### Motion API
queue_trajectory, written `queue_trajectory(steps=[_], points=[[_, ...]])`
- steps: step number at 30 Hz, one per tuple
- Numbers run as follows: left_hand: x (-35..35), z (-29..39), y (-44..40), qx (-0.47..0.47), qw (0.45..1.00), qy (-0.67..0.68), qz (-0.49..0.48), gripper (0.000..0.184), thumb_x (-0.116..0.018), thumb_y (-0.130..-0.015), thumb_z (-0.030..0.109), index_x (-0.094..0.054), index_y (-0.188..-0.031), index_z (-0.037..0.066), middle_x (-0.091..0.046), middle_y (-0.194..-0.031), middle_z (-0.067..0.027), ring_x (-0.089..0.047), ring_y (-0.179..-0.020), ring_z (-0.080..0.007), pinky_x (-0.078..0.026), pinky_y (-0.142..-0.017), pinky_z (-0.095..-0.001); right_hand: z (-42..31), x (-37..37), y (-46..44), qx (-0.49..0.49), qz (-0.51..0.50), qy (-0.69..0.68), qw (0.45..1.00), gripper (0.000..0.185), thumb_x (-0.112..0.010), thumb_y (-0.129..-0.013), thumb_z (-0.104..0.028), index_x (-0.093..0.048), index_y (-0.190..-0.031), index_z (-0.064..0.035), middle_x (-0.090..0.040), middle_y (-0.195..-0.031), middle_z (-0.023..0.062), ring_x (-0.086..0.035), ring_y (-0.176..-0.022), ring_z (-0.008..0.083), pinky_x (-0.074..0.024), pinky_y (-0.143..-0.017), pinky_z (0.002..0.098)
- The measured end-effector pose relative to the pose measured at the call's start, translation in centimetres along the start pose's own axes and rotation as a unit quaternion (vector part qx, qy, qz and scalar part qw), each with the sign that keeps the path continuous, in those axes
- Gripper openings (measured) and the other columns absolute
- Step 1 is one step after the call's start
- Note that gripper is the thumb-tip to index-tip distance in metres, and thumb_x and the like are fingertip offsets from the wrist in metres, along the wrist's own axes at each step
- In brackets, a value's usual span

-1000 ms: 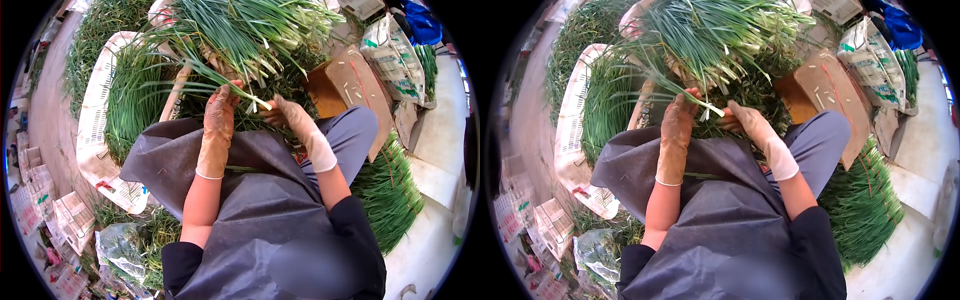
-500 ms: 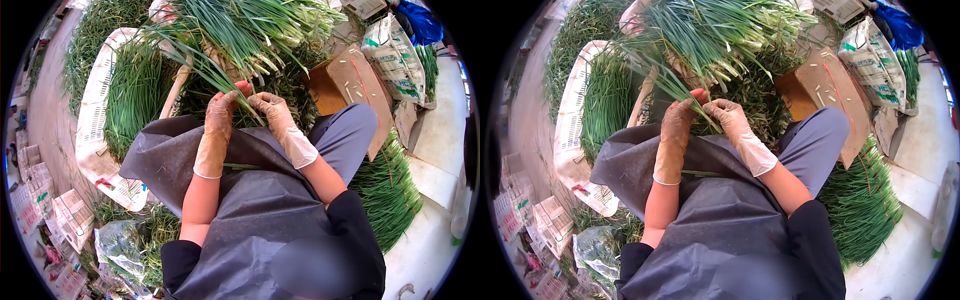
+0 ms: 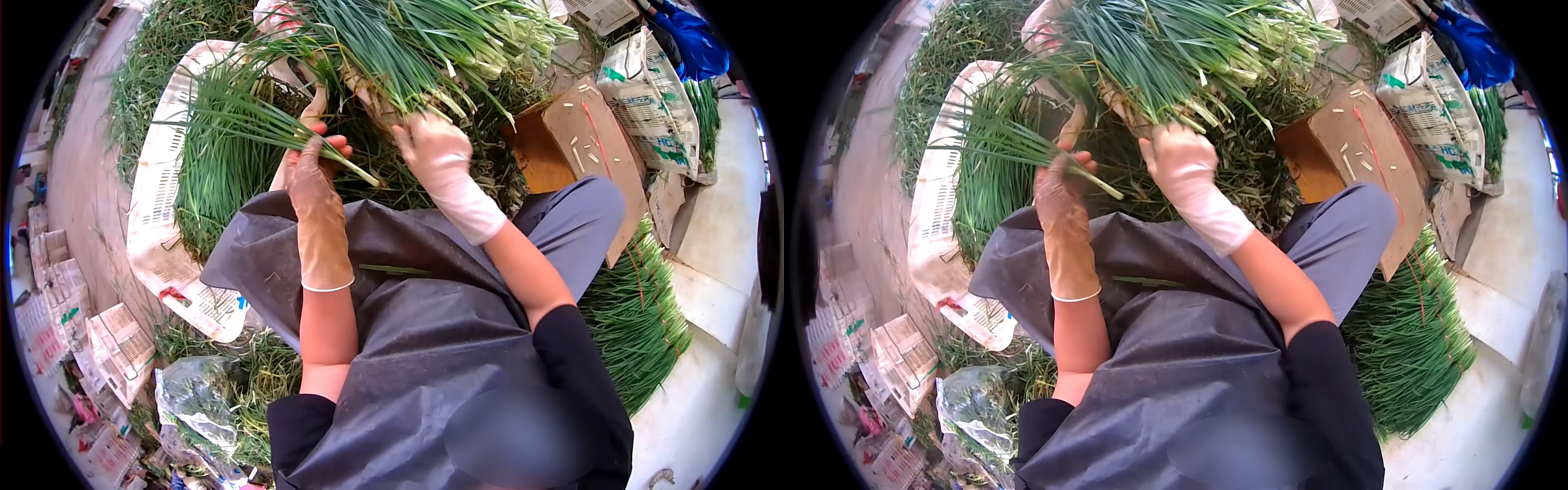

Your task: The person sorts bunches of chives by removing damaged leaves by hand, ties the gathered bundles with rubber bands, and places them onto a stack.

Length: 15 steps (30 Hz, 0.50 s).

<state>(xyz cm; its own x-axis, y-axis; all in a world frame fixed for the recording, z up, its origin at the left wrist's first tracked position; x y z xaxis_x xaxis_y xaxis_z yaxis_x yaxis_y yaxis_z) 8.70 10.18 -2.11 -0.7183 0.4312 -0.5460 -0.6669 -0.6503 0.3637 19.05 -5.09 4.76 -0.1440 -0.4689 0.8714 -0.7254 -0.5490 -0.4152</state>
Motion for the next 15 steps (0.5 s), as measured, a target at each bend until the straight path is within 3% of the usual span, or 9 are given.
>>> queue_trajectory(steps=[1, 2, 3, 5, 7, 9, 12, 14, 15], points=[[1.3, -2.1, -0.5, 0.088, 0.995, -0.002, 0.042, 0.018, -0.045, -0.089, 0.007, -0.05, -0.105, 0.0, -0.063, -0.086, -0.0161, -0.063, -0.077, -0.0253, -0.053, -0.069, -0.0353, -0.2, -1.3, -0.9, 0.001, 0.02, 0.105, 0.994, 0.024, -0.062, -0.079, -0.031, -0.057, -0.081, -0.0074, -0.062, -0.074, 0.0082, -0.061, -0.063, 0.0276, -0.0479, -0.055, 0.0379], [0.9, -2.5, 0.0, 0.098, 0.993, 0.033, 0.056, 0.014, -0.044, -0.089, 0.006, -0.049, -0.101, 0.001, -0.062, -0.089, -0.0185, -0.063, -0.077, -0.0295, -0.053, -0.069, -0.038, 2.3, -5.1, -1.7, -0.068, -0.059, 0.105, 0.99, 0.023, -0.062, -0.079, -0.03, -0.057, -0.082, -0.0073, -0.063, -0.076, 0.0091, -0.061, -0.066, 0.0282, -0.0481, -0.057, 0.0383], [0.9, -3.2, 0.0, 0.119, 0.991, 0.036, 0.049, 0.015, -0.045, -0.089, 0.007, -0.049, -0.103, 0.001, -0.062, -0.088, -0.0161, -0.062, -0.073, -0.0261, -0.053, -0.068, -0.0375, 4.3, -8.1, -1.6, -0.136, -0.14, 0.103, 0.975, 0.022, -0.062, -0.079, -0.029, -0.058, -0.084, -0.0072, -0.064, -0.077, 0.01, -0.062, -0.069, 0.0288, -0.0483, -0.059, 0.0388], [1.1, -2.0, 0.3, 0.096, 0.993, 0.053, 0.053, 0.017, -0.05, -0.088, 0.01, -0.048, -0.104, 0.002, -0.06, -0.08, -0.0094, -0.057, -0.063, -0.0178, -0.048, -0.058, -0.0299, 4.8, -4.9, -2.1, -0.175, -0.104, -0.063, 0.977, 0.023, -0.063, -0.08, -0.026, -0.061, -0.09, -0.0065, -0.065, -0.076, 0.0113, -0.063, -0.071, 0.0258, -0.0476, -0.064, 0.0338], [1.1, -1.4, -0.1, 0.066, 0.993, 0.084, 0.052, 0.017, -0.053, -0.088, 0.012, -0.05, -0.102, 0.003, -0.057, -0.074, -0.0056, -0.051, -0.056, -0.0134, -0.042, -0.051, -0.0262, 6.8, -5.7, -1.2, -0.224, -0.095, -0.276, 0.93, 0.024, -0.061, -0.079, -0.026, -0.063, -0.094, -0.0073, -0.065, -0.081, 0.0114, -0.063, -0.075, 0.0281, -0.0475, -0.069, 0.0351], [1.1, -1.2, 0.4, 0.04, 0.992, 0.111, 0.051, 0.018, -0.057, -0.087, 0.014, -0.052, -0.101, 0.004, -0.054, -0.067, -0.0018, -0.044, -0.049, -0.009, -0.035, -0.045, -0.0226, 7.8, -4.5, -0.7, -0.258, -0.157, -0.248, 0.92, 0.028, -0.062, -0.079, -0.03, -0.064, -0.092, -0.005, -0.065, -0.079, 0.0125, -0.062, -0.072, 0.0251, -0.0464, -0.069, 0.0327], [-1.7, -2.6, 1.0, 0.082, 0.996, 0.042, 0.007, 0.015, -0.064, -0.083, 0.018, -0.061, -0.092, 0.007, -0.05, -0.058, 0.0032, -0.032, -0.039, -0.0031, -0.02, -0.035, -0.0189, 6.9, -2.4, 0.8, -0.238, -0.089, -0.367, 0.895, 0.019, -0.066, -0.078, -0.018, -0.064, -0.089, -0.0023, -0.064, -0.076, 0.0123, -0.06, -0.066, 0.0199, -0.0464, -0.065, 0.0271], [-2.3, -3.9, 1.8, 0.115, 0.993, 0.014, 0.024, 0.018, -0.067, -0.081, 0.018, -0.061, -0.093, 0.007, -0.056, -0.065, 0.0008, -0.033, -0.04, -0.0023, -0.021, -0.035, -0.018, 4.7, -0.3, 2.1, -0.183, -0.05, -0.413, 0.891, 0.015, -0.069, -0.074, -0.006, -0.064, -0.088, -0.0029, -0.064, -0.075, 0.0126, -0.062, -0.067, 0.0193, -0.0474, -0.062, 0.0251], [-2.8, -4.7, 1.7, 0.124, 0.992, 0.012, 0.004, 0.019, -0.068, -0.08, 0.018, -0.061, -0.093, 0.007, -0.057, -0.066, 0.0002, -0.034, -0.04, -0.0021, -0.021, -0.035, -0.0177, 3.9, 0.4, 2.5, -0.096, -0.005, -0.37, 0.924, 0.016, -0.07, -0.07, -0.005, -0.063, -0.084, -0.0036, -0.063, -0.073, 0.0112, -0.062, -0.067, 0.0234, -0.0487, -0.06, 0.0292]])
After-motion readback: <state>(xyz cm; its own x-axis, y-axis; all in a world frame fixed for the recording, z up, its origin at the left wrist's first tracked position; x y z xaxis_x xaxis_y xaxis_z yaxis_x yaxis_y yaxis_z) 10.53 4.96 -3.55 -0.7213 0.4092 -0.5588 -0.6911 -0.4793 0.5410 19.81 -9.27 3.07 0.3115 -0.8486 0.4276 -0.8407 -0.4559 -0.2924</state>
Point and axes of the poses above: each hand's wrist, its own y-axis away from the middle knuckle, its own x-axis out of the back of the hand, z = x × y, the point moved 10 cm from there along -y, towards the middle knuckle
